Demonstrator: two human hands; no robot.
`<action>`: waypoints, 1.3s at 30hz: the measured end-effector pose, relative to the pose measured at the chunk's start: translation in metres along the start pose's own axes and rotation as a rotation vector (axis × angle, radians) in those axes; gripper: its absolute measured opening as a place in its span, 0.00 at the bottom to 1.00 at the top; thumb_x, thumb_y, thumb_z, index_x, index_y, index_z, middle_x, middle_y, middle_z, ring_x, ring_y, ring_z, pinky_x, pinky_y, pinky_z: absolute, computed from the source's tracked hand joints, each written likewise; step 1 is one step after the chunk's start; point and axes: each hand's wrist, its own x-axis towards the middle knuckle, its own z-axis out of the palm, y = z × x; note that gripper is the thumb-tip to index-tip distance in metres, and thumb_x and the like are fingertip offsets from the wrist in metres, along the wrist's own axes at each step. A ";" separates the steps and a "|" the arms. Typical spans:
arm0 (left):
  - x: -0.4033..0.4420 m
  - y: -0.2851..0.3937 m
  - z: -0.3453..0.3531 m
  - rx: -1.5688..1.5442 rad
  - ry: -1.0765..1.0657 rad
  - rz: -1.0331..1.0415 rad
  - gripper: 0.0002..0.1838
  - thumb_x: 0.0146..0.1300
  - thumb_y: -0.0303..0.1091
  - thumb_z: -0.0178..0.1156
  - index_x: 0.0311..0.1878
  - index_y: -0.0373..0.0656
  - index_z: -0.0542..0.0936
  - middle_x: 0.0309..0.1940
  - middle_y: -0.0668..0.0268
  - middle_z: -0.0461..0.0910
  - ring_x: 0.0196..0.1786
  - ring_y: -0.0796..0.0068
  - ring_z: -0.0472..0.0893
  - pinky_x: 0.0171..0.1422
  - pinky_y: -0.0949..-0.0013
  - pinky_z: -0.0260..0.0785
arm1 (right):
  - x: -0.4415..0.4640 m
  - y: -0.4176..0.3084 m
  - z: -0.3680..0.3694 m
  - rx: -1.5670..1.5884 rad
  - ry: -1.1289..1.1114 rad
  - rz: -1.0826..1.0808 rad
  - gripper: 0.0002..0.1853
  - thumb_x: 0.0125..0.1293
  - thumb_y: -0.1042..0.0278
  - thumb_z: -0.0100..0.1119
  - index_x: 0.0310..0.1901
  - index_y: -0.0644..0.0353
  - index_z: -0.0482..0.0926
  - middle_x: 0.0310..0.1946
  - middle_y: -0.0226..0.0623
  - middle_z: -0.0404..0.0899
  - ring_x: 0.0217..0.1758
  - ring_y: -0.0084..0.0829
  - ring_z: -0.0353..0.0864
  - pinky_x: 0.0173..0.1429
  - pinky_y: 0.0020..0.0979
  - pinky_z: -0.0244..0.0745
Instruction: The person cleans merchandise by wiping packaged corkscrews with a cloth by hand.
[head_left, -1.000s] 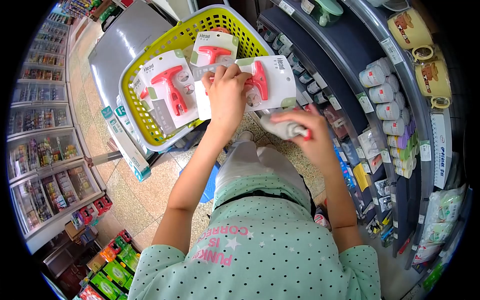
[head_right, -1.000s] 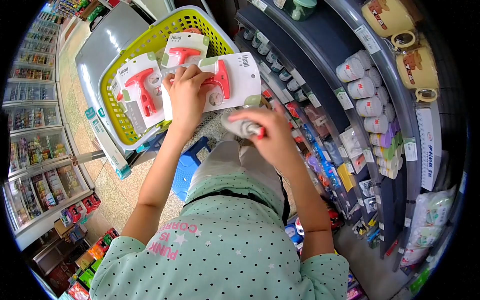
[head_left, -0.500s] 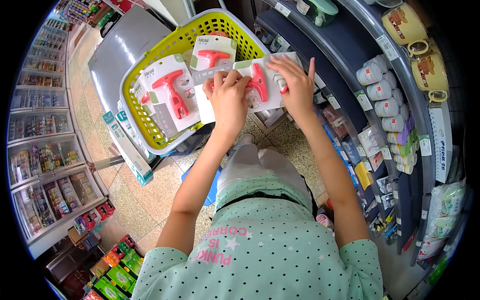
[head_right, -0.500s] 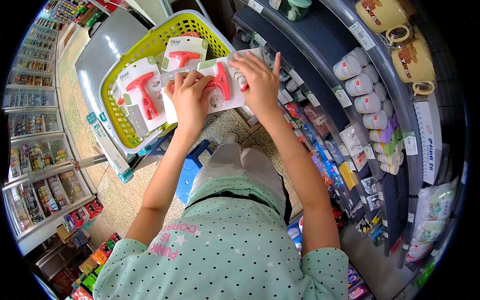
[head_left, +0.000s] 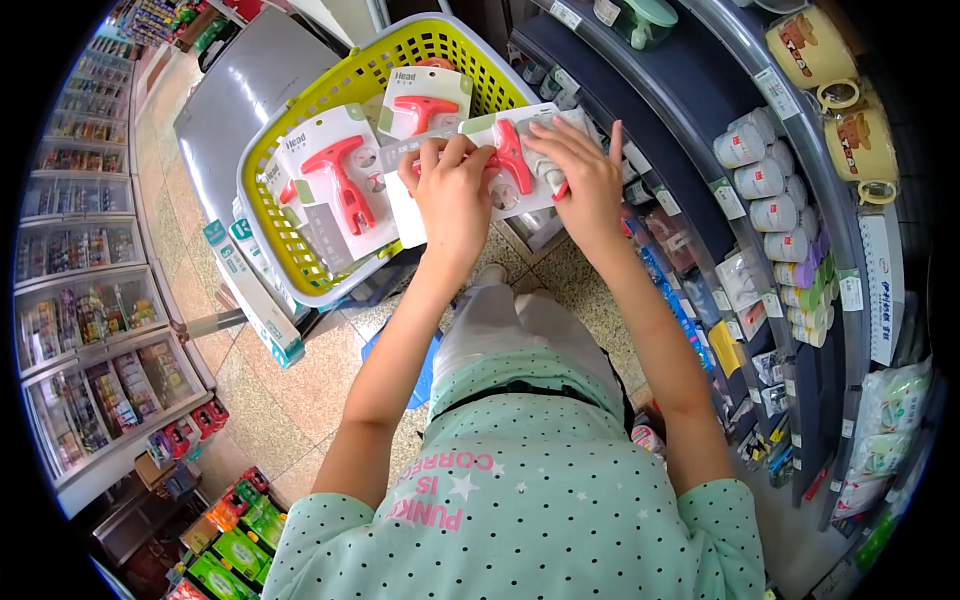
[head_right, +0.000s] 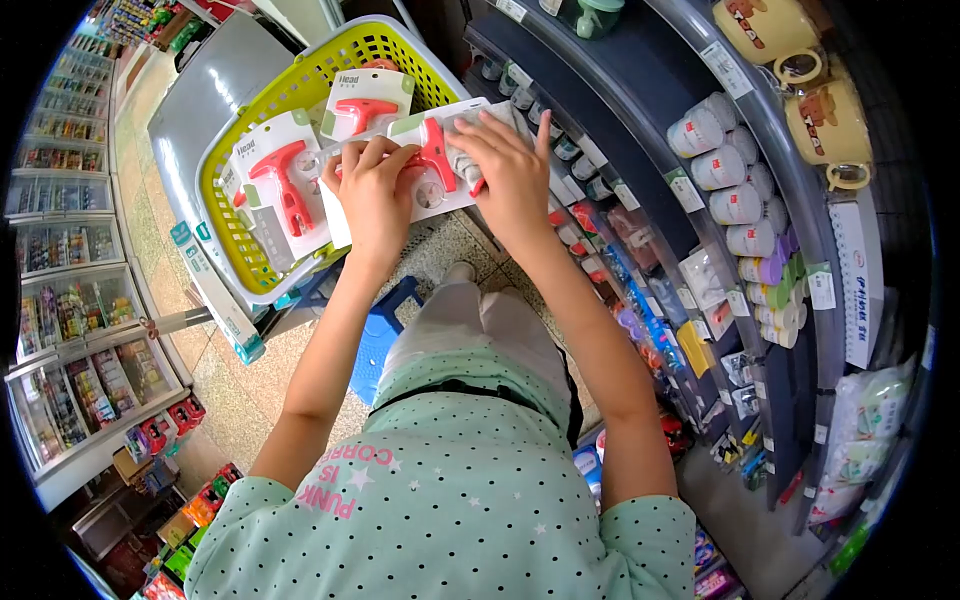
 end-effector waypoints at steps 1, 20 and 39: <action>0.000 0.000 -0.001 -0.001 -0.004 0.000 0.14 0.49 0.23 0.67 0.41 0.46 0.88 0.39 0.69 0.79 0.51 0.64 0.75 0.63 0.52 0.55 | -0.002 0.002 0.000 -0.015 0.005 0.019 0.28 0.50 0.85 0.61 0.51 0.44 0.87 0.56 0.26 0.84 0.68 0.33 0.76 0.82 0.65 0.27; -0.002 -0.002 0.000 0.058 0.004 -0.008 0.14 0.51 0.25 0.68 0.43 0.48 0.88 0.39 0.70 0.80 0.51 0.65 0.75 0.64 0.53 0.54 | -0.035 -0.023 -0.002 -0.107 0.058 0.081 0.26 0.51 0.85 0.61 0.50 0.45 0.86 0.56 0.24 0.84 0.68 0.32 0.76 0.81 0.68 0.25; -0.002 -0.005 0.001 0.005 0.029 -0.027 0.12 0.52 0.26 0.68 0.41 0.45 0.88 0.40 0.66 0.80 0.51 0.62 0.74 0.64 0.50 0.55 | -0.011 0.013 -0.008 -0.217 0.160 0.263 0.26 0.52 0.82 0.67 0.51 0.40 0.86 0.55 0.22 0.85 0.67 0.29 0.77 0.80 0.69 0.23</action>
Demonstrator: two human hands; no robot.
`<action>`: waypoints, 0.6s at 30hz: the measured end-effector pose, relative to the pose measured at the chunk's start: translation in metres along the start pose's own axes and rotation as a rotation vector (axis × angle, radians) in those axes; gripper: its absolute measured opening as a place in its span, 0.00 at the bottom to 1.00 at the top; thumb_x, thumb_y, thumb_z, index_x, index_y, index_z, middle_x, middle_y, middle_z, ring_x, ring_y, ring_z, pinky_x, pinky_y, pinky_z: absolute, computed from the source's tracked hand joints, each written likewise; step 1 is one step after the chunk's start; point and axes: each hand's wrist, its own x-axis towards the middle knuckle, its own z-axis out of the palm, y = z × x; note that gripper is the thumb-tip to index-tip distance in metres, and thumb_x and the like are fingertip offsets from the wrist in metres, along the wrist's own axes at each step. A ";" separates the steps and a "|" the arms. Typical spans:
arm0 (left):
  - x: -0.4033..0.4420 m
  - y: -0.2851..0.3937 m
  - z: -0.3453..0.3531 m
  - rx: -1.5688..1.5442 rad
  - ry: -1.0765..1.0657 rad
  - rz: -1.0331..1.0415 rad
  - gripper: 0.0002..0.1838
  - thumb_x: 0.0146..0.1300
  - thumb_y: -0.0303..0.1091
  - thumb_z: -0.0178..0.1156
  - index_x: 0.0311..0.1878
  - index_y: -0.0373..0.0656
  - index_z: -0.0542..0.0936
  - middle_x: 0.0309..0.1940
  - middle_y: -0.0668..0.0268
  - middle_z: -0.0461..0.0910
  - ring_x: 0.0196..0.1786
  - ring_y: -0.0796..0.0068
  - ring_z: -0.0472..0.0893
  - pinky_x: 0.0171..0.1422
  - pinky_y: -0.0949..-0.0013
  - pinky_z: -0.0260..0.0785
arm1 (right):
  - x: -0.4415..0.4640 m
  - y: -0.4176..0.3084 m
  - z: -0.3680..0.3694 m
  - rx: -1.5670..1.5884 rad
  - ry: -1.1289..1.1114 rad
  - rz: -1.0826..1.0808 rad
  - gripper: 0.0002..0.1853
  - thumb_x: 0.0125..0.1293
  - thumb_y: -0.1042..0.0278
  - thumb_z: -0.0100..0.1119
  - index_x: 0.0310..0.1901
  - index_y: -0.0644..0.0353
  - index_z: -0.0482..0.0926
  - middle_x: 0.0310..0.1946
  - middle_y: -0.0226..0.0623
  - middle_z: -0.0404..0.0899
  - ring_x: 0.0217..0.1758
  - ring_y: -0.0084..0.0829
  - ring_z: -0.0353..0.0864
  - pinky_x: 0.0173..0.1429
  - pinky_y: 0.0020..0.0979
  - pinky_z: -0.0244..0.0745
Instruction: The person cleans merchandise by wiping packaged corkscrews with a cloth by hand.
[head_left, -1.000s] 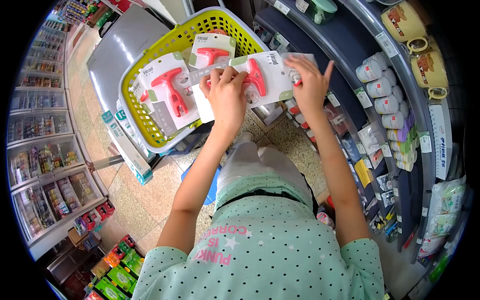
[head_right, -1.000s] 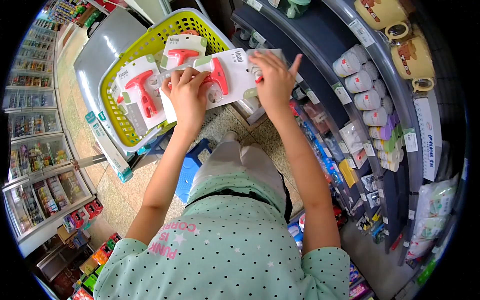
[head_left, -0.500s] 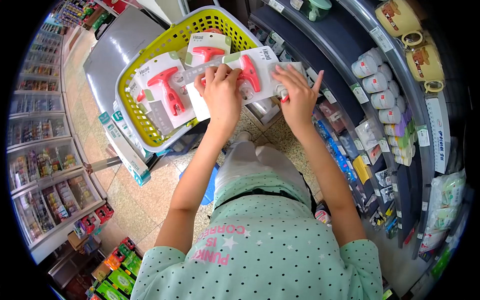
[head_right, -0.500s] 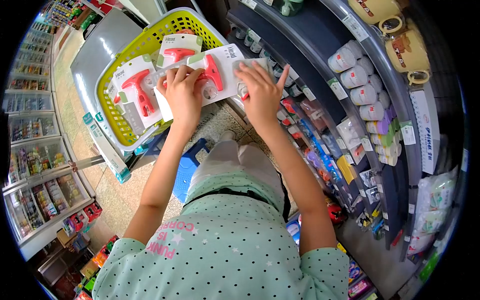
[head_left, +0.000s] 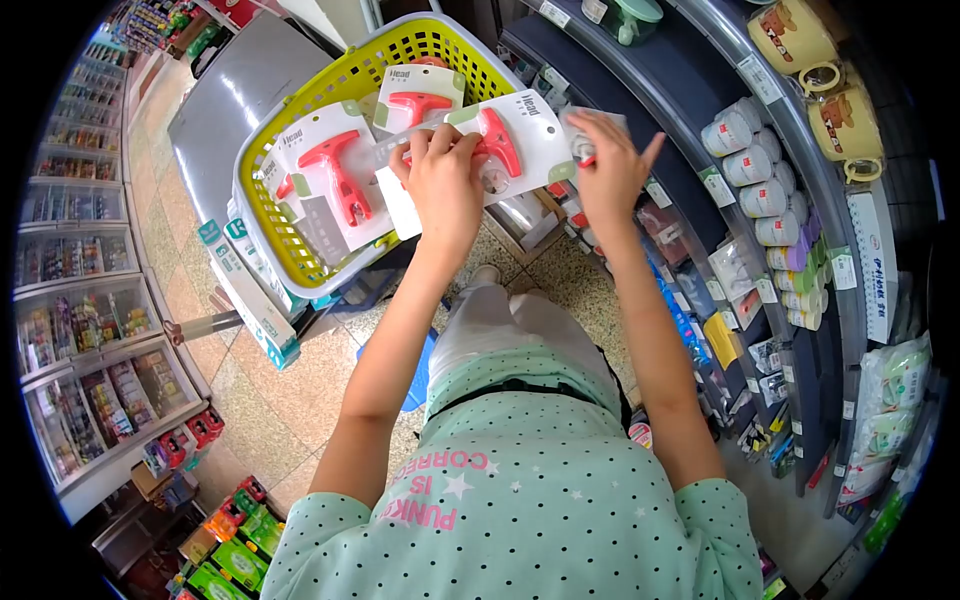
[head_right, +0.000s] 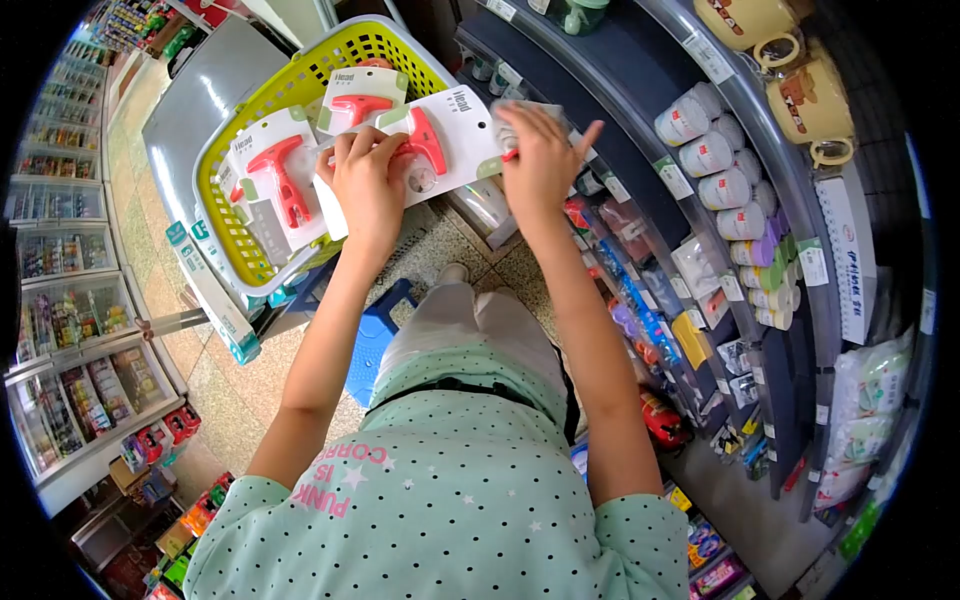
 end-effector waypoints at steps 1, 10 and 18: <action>0.000 0.000 0.001 0.001 0.007 0.000 0.12 0.52 0.26 0.68 0.41 0.45 0.88 0.40 0.66 0.80 0.51 0.62 0.74 0.64 0.51 0.55 | 0.002 0.006 -0.004 -0.036 0.026 0.034 0.25 0.53 0.82 0.66 0.50 0.39 0.86 0.55 0.22 0.85 0.67 0.29 0.77 0.80 0.69 0.23; 0.000 -0.001 -0.001 0.013 -0.010 -0.013 0.14 0.50 0.24 0.67 0.42 0.44 0.88 0.39 0.66 0.79 0.51 0.62 0.74 0.65 0.51 0.54 | -0.042 -0.037 -0.008 0.088 -0.099 -0.140 0.25 0.54 0.83 0.64 0.49 0.41 0.87 0.57 0.21 0.84 0.68 0.30 0.76 0.80 0.69 0.23; -0.001 -0.004 0.000 -0.004 0.015 -0.027 0.14 0.50 0.23 0.67 0.41 0.45 0.88 0.39 0.67 0.79 0.52 0.62 0.75 0.65 0.50 0.54 | -0.028 -0.005 -0.021 0.013 0.046 -0.031 0.26 0.53 0.86 0.60 0.48 0.41 0.87 0.57 0.21 0.84 0.69 0.30 0.75 0.81 0.67 0.23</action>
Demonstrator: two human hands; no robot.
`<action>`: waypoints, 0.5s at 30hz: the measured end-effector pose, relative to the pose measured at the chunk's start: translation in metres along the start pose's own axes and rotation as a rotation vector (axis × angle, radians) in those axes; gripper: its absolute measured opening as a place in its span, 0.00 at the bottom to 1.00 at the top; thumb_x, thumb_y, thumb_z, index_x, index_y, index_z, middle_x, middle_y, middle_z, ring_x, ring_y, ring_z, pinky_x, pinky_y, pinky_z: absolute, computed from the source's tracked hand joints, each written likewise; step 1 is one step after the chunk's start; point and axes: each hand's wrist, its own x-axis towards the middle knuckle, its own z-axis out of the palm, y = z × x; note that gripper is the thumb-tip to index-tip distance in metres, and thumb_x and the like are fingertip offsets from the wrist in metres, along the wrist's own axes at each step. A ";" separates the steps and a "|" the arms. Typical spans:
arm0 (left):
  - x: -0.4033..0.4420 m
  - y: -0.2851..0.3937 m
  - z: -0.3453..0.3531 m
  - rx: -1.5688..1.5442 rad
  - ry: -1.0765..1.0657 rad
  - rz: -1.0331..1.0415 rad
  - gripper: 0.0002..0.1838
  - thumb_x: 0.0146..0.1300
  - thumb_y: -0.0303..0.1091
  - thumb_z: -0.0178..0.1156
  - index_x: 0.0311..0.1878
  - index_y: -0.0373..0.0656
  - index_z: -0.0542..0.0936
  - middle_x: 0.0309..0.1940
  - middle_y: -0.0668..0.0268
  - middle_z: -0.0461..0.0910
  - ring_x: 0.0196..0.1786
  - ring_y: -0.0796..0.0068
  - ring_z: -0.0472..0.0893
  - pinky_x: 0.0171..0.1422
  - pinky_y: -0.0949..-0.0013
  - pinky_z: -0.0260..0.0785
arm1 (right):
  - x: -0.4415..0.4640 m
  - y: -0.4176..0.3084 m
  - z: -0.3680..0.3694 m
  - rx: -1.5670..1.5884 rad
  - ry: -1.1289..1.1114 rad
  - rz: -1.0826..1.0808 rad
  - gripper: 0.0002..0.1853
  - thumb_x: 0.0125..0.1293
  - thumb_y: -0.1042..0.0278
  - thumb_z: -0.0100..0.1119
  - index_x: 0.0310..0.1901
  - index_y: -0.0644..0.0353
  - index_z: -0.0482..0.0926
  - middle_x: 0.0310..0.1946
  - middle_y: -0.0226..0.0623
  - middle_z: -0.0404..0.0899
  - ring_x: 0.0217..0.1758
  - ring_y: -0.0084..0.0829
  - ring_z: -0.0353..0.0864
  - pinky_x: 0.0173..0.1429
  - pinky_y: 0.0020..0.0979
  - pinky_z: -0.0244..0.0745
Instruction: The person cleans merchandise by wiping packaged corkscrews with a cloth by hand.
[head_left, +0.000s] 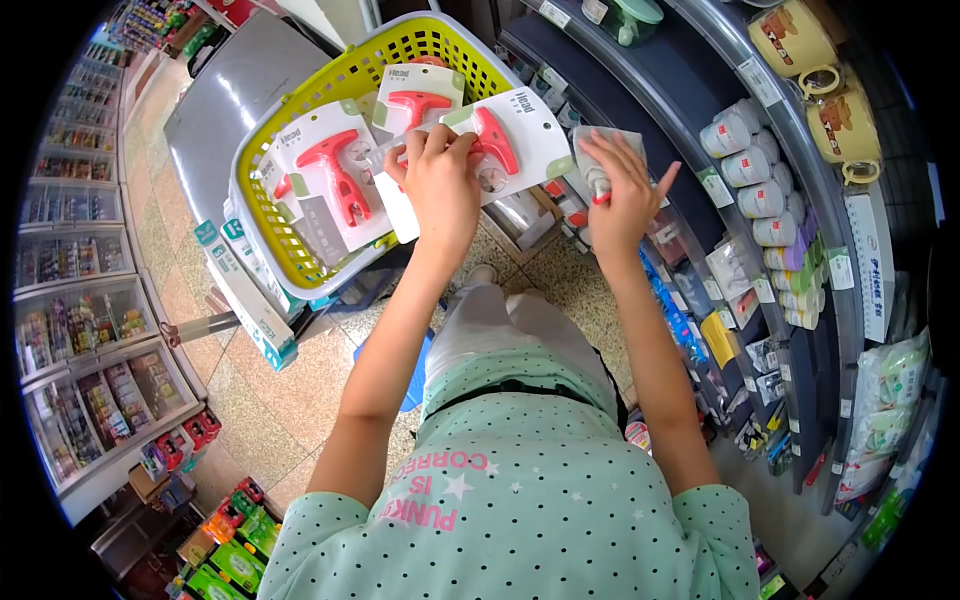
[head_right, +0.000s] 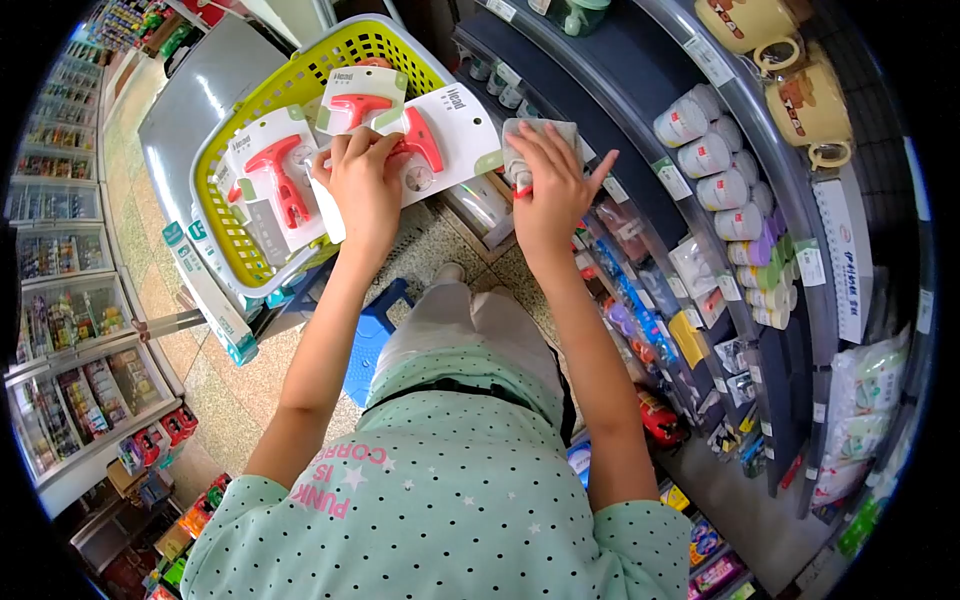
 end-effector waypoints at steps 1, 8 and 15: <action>0.001 0.000 0.000 0.004 -0.001 0.000 0.14 0.50 0.23 0.67 0.41 0.45 0.88 0.39 0.67 0.79 0.52 0.62 0.75 0.65 0.49 0.54 | -0.001 -0.004 -0.007 0.004 0.019 -0.001 0.26 0.53 0.86 0.60 0.49 0.41 0.87 0.57 0.21 0.84 0.69 0.30 0.75 0.81 0.67 0.23; 0.001 0.001 0.001 0.019 -0.021 -0.020 0.14 0.49 0.22 0.67 0.41 0.45 0.88 0.40 0.67 0.79 0.52 0.63 0.75 0.66 0.49 0.54 | -0.030 -0.044 0.000 0.098 -0.137 -0.131 0.25 0.51 0.86 0.61 0.48 0.43 0.87 0.56 0.21 0.84 0.68 0.30 0.75 0.80 0.69 0.23; 0.000 0.002 0.000 0.089 -0.011 0.005 0.11 0.54 0.29 0.69 0.42 0.48 0.89 0.37 0.69 0.79 0.50 0.66 0.76 0.63 0.52 0.55 | -0.018 0.006 0.007 -0.049 -0.074 -0.030 0.25 0.51 0.84 0.65 0.47 0.40 0.87 0.56 0.22 0.85 0.66 0.29 0.78 0.82 0.66 0.24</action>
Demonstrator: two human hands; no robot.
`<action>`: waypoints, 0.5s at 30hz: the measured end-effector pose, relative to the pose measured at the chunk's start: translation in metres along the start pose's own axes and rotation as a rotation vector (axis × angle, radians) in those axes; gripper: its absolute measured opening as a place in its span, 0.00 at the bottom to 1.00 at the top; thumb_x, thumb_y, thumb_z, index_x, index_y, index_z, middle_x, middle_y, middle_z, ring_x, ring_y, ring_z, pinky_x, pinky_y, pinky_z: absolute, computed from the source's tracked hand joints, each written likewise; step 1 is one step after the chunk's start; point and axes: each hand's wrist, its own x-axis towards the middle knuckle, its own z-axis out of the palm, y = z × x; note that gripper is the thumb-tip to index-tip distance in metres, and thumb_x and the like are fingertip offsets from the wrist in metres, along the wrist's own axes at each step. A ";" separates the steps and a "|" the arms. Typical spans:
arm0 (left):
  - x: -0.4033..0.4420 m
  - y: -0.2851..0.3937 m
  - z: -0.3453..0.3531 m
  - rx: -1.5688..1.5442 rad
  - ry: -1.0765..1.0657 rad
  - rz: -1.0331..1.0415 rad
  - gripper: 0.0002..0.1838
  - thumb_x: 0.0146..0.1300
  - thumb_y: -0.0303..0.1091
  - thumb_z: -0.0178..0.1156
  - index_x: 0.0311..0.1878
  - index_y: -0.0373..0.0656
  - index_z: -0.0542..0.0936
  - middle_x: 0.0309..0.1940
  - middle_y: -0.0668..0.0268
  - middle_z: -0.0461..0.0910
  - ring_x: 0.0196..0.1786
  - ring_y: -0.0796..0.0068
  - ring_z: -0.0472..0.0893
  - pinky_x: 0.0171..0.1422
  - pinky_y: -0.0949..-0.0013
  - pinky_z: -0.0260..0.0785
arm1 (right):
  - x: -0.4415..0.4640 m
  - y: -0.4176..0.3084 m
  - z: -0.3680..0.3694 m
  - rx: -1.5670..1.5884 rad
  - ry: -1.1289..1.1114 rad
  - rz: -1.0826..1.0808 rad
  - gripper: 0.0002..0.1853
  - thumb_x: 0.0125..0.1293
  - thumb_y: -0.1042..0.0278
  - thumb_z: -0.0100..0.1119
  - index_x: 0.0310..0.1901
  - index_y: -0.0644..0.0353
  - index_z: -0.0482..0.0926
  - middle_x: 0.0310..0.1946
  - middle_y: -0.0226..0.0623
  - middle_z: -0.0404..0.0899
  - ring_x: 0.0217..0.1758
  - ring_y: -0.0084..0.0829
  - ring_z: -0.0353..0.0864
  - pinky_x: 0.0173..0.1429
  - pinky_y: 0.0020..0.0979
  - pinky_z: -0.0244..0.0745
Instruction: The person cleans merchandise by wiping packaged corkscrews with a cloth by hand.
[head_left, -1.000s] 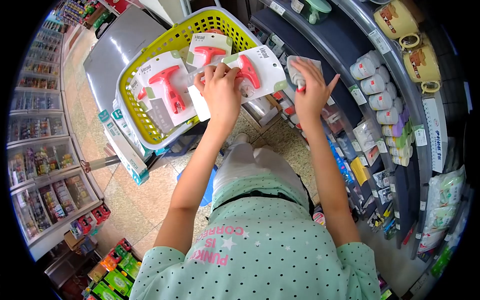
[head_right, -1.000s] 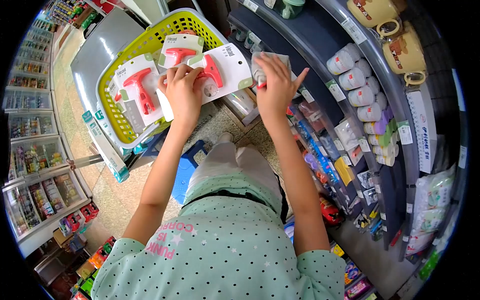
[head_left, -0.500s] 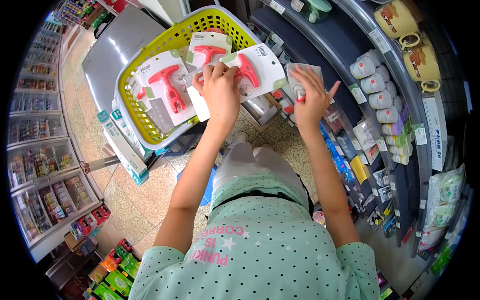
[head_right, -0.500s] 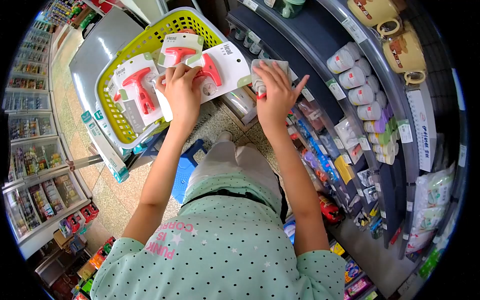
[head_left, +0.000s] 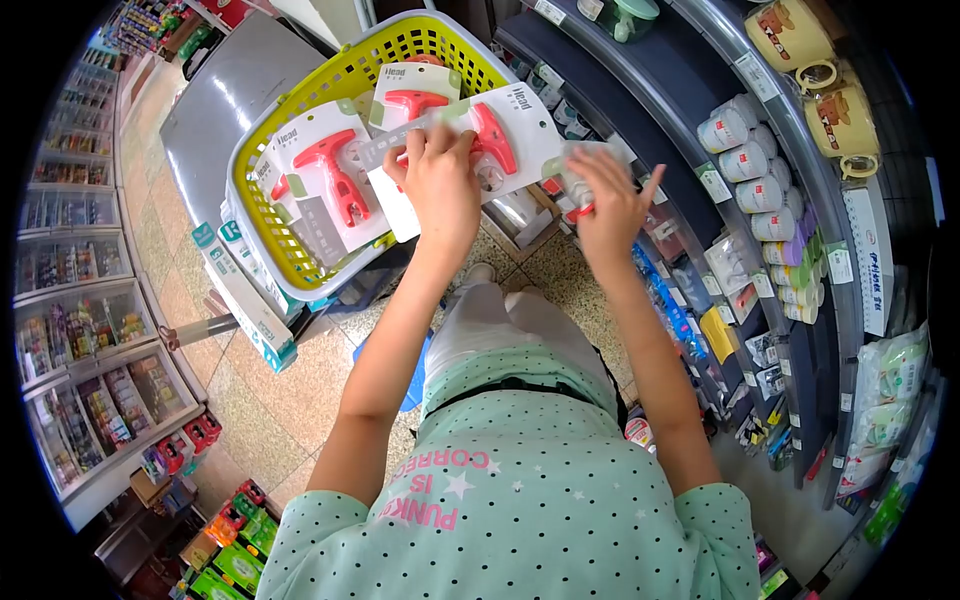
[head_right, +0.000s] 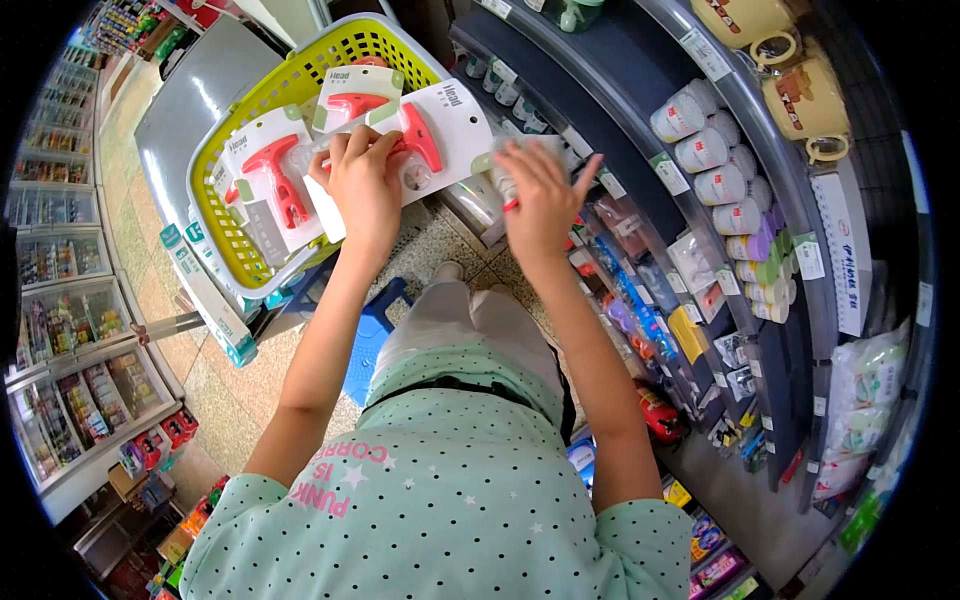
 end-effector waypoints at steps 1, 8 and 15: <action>-0.001 -0.001 0.000 -0.017 -0.004 -0.015 0.11 0.54 0.29 0.70 0.42 0.48 0.89 0.37 0.69 0.79 0.50 0.66 0.76 0.64 0.52 0.55 | 0.001 0.010 -0.003 -0.035 0.003 0.032 0.25 0.52 0.84 0.64 0.48 0.40 0.87 0.56 0.22 0.85 0.66 0.29 0.77 0.82 0.66 0.24; 0.000 -0.001 -0.001 -0.077 -0.009 -0.022 0.14 0.50 0.23 0.68 0.42 0.44 0.88 0.41 0.67 0.80 0.52 0.62 0.74 0.65 0.49 0.55 | 0.004 -0.033 -0.025 0.127 0.112 -0.065 0.27 0.51 0.85 0.62 0.49 0.41 0.87 0.58 0.21 0.84 0.69 0.30 0.75 0.82 0.65 0.24; -0.001 0.000 -0.004 -0.048 -0.020 0.002 0.14 0.50 0.24 0.68 0.43 0.46 0.87 0.42 0.67 0.79 0.53 0.62 0.74 0.65 0.48 0.54 | 0.003 -0.020 0.006 0.032 -0.003 0.025 0.27 0.49 0.84 0.67 0.48 0.40 0.86 0.58 0.21 0.84 0.69 0.30 0.75 0.82 0.65 0.23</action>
